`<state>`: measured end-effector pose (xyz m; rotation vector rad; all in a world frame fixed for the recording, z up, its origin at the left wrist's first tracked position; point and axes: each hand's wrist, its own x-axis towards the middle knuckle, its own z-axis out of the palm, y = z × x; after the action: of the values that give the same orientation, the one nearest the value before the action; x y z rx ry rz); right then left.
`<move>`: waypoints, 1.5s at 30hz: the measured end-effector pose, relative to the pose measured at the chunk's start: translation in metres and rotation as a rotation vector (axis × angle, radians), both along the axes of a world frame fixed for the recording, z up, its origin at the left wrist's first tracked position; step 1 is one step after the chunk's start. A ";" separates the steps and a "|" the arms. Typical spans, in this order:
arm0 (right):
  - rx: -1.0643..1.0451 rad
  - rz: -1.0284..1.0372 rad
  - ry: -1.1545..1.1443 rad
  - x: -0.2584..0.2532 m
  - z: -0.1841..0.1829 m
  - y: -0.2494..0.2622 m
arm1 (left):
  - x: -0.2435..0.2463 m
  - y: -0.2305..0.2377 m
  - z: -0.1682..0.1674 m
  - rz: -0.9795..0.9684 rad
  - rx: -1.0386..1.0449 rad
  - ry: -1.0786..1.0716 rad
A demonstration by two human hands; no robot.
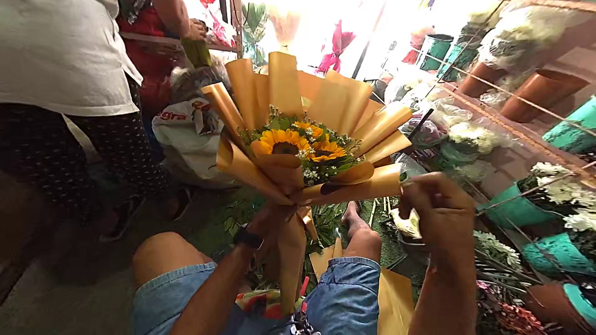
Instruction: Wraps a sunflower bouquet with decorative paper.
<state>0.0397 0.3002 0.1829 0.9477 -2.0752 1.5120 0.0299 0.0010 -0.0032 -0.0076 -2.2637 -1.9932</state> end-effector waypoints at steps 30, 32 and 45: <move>-0.446 0.028 -0.448 -0.032 -0.150 -0.114 | -0.009 0.034 0.054 -0.155 0.313 0.205; -0.480 0.021 -0.424 -0.030 -0.150 -0.116 | -0.008 0.037 0.055 -0.148 0.327 0.206; -0.505 0.025 -0.374 -0.024 -0.152 -0.126 | -0.003 0.027 0.054 -0.203 0.473 0.057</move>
<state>0.0154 0.1738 0.0311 0.5290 -1.7553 2.2172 0.0270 0.0282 0.0508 -0.2539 -1.7654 -2.5465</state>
